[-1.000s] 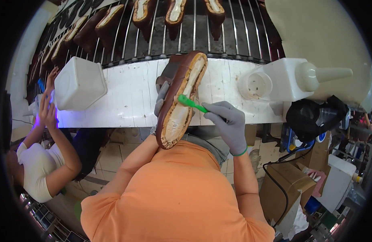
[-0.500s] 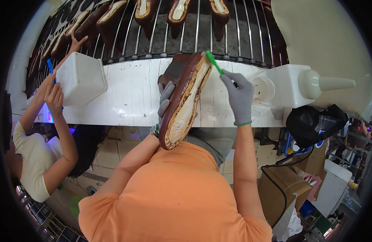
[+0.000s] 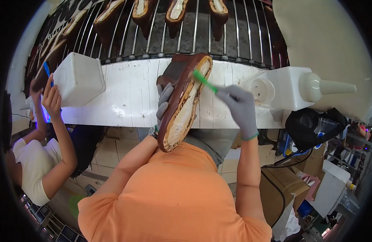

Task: Apply glue or finish to the edges of shoe uppers and soles using a brush.

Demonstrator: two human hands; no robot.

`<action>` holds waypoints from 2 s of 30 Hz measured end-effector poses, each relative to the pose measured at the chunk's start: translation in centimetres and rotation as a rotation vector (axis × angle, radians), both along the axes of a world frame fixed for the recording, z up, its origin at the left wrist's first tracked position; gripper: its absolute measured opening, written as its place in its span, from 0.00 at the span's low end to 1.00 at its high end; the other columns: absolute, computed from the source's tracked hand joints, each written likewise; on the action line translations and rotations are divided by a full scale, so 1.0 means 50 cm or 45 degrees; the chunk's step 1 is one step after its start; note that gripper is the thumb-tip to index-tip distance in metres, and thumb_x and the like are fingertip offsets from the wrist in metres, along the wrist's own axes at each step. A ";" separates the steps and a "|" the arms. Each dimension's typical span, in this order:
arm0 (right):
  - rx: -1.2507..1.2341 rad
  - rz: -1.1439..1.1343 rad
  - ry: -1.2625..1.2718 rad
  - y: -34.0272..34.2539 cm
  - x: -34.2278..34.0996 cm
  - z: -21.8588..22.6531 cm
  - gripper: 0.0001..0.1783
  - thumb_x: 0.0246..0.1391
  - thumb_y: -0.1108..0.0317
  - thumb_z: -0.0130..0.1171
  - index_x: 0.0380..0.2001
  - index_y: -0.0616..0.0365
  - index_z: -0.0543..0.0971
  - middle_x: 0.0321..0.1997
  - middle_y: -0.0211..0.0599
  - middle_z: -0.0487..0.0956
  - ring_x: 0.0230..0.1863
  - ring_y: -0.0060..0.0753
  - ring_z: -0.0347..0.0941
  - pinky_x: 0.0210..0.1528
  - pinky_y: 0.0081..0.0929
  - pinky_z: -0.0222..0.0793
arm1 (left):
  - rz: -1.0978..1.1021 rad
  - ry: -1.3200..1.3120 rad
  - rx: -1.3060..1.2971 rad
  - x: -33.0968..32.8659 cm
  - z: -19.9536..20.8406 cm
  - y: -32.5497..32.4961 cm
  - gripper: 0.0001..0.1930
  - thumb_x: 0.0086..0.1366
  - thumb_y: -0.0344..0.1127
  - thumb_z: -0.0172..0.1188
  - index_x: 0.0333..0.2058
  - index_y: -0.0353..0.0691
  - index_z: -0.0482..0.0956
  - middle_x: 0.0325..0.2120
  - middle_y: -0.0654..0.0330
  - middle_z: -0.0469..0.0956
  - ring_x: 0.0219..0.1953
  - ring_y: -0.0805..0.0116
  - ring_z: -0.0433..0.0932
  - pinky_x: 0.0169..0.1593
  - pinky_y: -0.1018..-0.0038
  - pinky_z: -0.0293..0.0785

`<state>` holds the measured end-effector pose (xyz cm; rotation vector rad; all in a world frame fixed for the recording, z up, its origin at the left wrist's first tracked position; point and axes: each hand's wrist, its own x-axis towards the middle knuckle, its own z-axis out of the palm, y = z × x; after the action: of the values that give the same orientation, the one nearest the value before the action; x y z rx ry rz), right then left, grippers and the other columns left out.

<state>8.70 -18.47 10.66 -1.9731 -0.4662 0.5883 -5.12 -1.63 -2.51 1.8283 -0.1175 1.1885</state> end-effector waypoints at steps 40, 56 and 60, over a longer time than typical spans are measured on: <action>0.145 0.618 -0.477 -0.021 -0.164 0.119 0.15 0.45 0.75 0.68 0.39 0.55 0.85 0.30 0.36 0.81 0.28 0.30 0.77 0.29 0.23 0.70 | -0.080 0.132 0.176 -0.004 0.100 0.055 0.33 0.60 0.31 0.63 0.61 0.42 0.57 0.61 0.47 0.66 0.64 0.49 0.65 0.69 0.39 0.34; 0.076 0.191 -0.575 -0.005 -0.129 0.154 0.11 0.48 0.76 0.64 0.37 0.60 0.84 0.27 0.38 0.79 0.24 0.25 0.73 0.28 0.21 0.66 | -0.192 0.284 0.389 -0.004 0.180 0.086 0.34 0.61 0.35 0.61 0.63 0.43 0.55 0.62 0.55 0.64 0.64 0.54 0.65 0.68 0.38 0.35; 0.069 0.287 -0.554 -0.015 -0.143 0.157 0.12 0.47 0.75 0.65 0.39 0.58 0.85 0.28 0.37 0.80 0.25 0.25 0.75 0.27 0.21 0.67 | -0.243 0.298 0.398 -0.005 0.183 0.086 0.34 0.61 0.34 0.61 0.63 0.44 0.55 0.62 0.54 0.65 0.64 0.53 0.66 0.68 0.38 0.34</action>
<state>1.54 -19.23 18.49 -2.0107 -0.9714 0.2739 -5.39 2.68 6.63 2.1610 -0.3523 0.8517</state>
